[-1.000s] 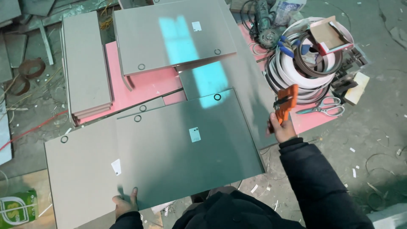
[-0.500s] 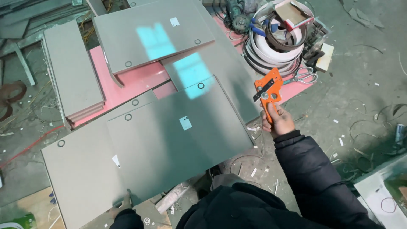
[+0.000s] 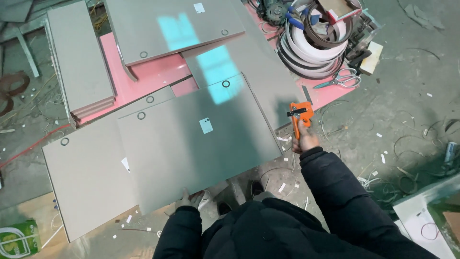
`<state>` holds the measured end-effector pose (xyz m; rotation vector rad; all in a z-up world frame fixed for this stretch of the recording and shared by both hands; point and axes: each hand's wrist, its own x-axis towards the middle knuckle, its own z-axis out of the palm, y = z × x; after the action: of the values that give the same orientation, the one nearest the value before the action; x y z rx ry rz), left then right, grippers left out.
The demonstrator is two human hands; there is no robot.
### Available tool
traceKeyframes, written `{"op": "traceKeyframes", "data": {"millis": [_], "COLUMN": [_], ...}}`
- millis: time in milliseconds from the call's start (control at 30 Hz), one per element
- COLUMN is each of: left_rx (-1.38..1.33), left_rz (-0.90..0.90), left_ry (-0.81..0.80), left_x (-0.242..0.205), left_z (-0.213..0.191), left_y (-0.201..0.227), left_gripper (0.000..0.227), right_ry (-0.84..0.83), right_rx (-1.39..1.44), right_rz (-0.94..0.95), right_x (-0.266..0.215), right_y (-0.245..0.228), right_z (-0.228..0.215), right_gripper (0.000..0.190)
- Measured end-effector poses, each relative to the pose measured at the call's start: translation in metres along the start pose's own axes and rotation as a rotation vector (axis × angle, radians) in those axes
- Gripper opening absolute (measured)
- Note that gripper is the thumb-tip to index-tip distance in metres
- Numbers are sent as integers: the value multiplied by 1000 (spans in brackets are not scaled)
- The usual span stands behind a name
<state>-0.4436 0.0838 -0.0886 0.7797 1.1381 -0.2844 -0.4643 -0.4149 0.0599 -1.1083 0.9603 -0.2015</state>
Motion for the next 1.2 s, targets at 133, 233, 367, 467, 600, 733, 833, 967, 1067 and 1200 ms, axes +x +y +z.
{"op": "traceKeyframes", "data": {"millis": [133,233,367,467,600,733,833,967,1067,1200], "left_rx": [-35,18,435,564,775,535,475,512,579,539], "left_rz": [119,159,234,295,286,270,279,235,218,131], "left_ry": [-70,53,81,199,325,154,159,238,218,139], "left_x": [42,38,29,34,16,11,24,52,53,35], "left_z": [-29,-44,-54,-59,-65,-77,-93,-109,-108,-86], "left_y": [-6,7,15,13,23,35,53,74,74,77], "left_gripper": [74,68,77,81,91,82,67,63,63,60], "right_ry": [-54,-65,-227,-226,-179,-101,-49,9,120,317], "right_rx": [-97,-392,-613,-766,-804,-785,-708,-639,-618,-622], "right_rz": [-28,-124,-345,-517,-481,-578,-509,-428,-529,-581], "right_x": [65,112,216,275,263,271,263,218,188,146], "right_y": [-7,-14,-1,21,27,45,39,31,51,82], "right_z": [39,85,136,158,162,155,154,136,94,46], "right_gripper": [53,54,46,63,57,59,61,62,68,58]}}
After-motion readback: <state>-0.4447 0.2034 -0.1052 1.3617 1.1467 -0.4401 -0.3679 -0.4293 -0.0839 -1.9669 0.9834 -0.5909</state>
